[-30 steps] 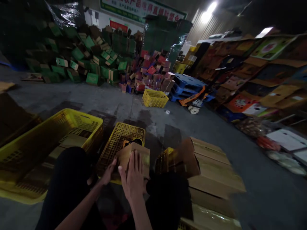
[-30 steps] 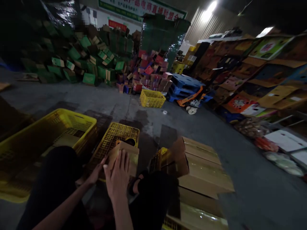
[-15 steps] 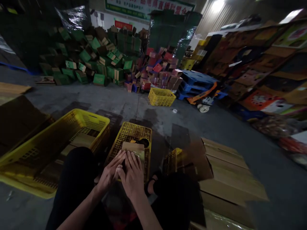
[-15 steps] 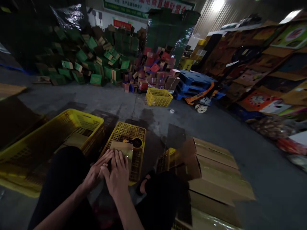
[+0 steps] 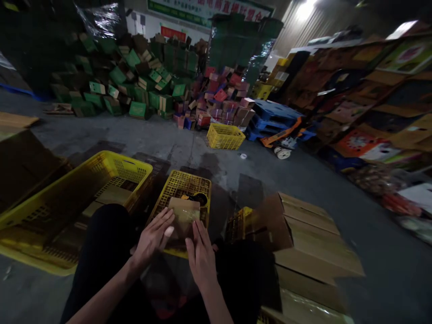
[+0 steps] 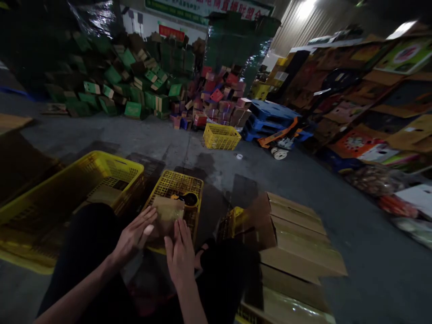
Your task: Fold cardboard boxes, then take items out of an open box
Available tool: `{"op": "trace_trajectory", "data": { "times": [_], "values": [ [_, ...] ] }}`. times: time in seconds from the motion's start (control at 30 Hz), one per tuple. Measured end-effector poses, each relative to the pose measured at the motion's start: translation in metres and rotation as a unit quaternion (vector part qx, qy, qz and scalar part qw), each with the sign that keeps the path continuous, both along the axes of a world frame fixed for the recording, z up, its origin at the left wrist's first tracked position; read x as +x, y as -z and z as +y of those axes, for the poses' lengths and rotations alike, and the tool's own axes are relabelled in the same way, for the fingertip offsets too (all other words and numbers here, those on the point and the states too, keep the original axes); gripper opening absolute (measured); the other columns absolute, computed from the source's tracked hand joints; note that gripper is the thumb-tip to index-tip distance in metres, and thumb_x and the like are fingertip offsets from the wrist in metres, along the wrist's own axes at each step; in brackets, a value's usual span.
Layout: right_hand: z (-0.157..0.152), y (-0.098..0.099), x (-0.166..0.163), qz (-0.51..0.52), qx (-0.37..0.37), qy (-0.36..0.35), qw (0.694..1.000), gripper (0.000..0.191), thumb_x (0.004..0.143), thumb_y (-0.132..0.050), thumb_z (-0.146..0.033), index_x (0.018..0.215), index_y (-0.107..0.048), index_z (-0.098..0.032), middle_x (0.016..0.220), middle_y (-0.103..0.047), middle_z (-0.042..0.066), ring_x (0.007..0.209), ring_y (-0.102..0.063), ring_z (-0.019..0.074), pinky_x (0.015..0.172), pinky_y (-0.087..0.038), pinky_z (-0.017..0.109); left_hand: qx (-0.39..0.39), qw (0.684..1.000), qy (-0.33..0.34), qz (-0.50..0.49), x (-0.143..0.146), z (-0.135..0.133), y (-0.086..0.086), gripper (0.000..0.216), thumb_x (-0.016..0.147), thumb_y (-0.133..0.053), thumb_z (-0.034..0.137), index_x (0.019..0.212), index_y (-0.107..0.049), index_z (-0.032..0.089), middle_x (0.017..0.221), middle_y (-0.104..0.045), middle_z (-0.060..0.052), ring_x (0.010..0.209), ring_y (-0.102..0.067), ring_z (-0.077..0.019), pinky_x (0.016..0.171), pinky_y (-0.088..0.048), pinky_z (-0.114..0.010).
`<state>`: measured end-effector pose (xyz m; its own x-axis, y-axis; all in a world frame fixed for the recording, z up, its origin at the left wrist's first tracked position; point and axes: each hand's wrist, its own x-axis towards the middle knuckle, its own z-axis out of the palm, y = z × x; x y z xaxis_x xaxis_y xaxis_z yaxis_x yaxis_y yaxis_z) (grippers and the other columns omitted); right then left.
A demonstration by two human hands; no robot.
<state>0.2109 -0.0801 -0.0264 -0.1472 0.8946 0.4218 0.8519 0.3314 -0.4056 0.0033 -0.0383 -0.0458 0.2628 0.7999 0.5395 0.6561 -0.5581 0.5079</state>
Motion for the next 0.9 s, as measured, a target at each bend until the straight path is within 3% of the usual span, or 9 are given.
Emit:
{"op": "trace_trajectory", "data": {
  "times": [0.17,0.33,0.67,0.9],
  "values": [
    [0.004,-0.003,0.006,0.051,-0.008,-0.005,0.999,0.05,0.105,-0.039,-0.037,0.153,-0.04,-0.025,0.153,-0.049,0.007,0.142,-0.045,0.0237,0.112,-0.047,0.043,0.043,0.994,-0.017,0.098,0.033,-0.001,-0.017,0.047,0.1,-0.046,0.025,0.146,-0.05,0.019,0.15,-0.053,-0.011,0.141,-0.047,-0.0265,0.117,-0.041,-0.048],
    [0.011,-0.006,0.012,0.058,-0.005,-0.015,0.998,0.047,0.105,-0.035,-0.036,0.149,-0.046,-0.023,0.147,-0.055,0.009,0.138,-0.048,0.023,0.112,-0.047,0.045,0.042,0.987,0.014,0.152,0.058,-0.004,-0.027,0.058,0.093,-0.046,0.016,0.151,-0.043,0.017,0.154,-0.048,-0.008,0.146,-0.04,-0.0261,0.118,-0.038,-0.045],
    [0.045,-0.006,0.01,-0.013,0.015,-0.019,1.0,0.056,0.105,-0.036,-0.045,0.149,-0.046,-0.012,0.148,-0.053,0.016,0.14,-0.045,0.0276,0.114,-0.044,0.048,0.065,0.985,0.024,0.155,0.056,0.002,-0.022,0.053,0.094,-0.046,0.017,0.147,-0.048,0.014,0.152,-0.05,-0.009,0.143,-0.043,-0.0256,0.116,-0.04,-0.045],
    [0.062,-0.012,0.015,0.062,-0.043,-0.034,0.997,0.057,0.104,-0.035,-0.049,0.15,-0.045,-0.017,0.154,-0.047,0.012,0.144,-0.042,0.0247,0.119,-0.039,0.047,0.067,0.988,0.029,0.136,0.058,0.001,-0.023,0.048,0.096,-0.048,0.023,0.143,-0.051,0.014,0.148,-0.055,-0.011,0.14,-0.047,-0.0271,0.115,-0.042,-0.047]
  ]
}}
